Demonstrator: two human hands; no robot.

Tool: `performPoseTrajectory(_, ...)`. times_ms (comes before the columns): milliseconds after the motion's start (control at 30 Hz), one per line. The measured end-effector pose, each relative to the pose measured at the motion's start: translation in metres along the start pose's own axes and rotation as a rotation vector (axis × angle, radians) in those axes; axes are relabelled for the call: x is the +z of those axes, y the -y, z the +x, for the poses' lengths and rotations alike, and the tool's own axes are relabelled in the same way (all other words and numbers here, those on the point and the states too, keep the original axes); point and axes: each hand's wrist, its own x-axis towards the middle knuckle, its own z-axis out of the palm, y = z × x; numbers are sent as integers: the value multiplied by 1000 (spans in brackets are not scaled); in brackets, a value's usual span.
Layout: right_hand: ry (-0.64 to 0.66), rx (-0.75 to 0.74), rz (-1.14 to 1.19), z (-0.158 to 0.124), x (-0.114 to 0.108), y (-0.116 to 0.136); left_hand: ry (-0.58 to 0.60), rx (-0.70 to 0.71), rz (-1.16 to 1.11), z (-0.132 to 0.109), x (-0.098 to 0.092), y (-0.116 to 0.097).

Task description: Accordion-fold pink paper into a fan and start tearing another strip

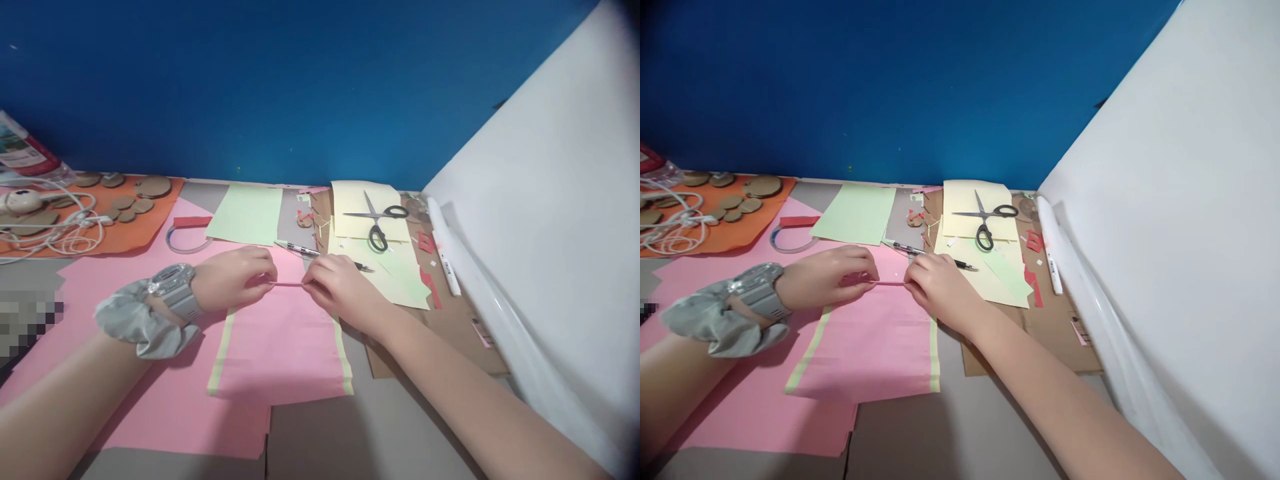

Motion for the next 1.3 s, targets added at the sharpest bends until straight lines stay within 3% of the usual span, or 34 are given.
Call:
performPoseTrajectory(167,55,-173,-287,-4,-7,4,34,-29,200,-10,-2,-5)
performPoseTrajectory(333,55,-214,-380,-6,-7,10,-53,27,444,-34,5,-6)
performPoseTrajectory(500,16,-296,-402,-8,1,15,-160,22,375,-61,13,-5)
performPoseTrajectory(667,80,-250,-359,-17,-1,21,-130,-48,344,-84,21,-5)
performPoseTrajectory(867,56,55,7,-18,-4,25,-191,-309,26,-85,23,-12)
performPoseTrajectory(1033,-6,200,202,-11,-1,24,-147,-520,-253,-73,17,-13)
performPoseTrajectory(1100,-23,209,273,-11,-2,24,-170,-548,-394,-71,16,-15)
performPoseTrajectory(1233,-48,313,470,-13,-5,23,-347,-483,-862,-69,19,-20)
performPoseTrajectory(1300,-63,354,542,-15,-4,21,-366,-488,-963,-68,21,-20)
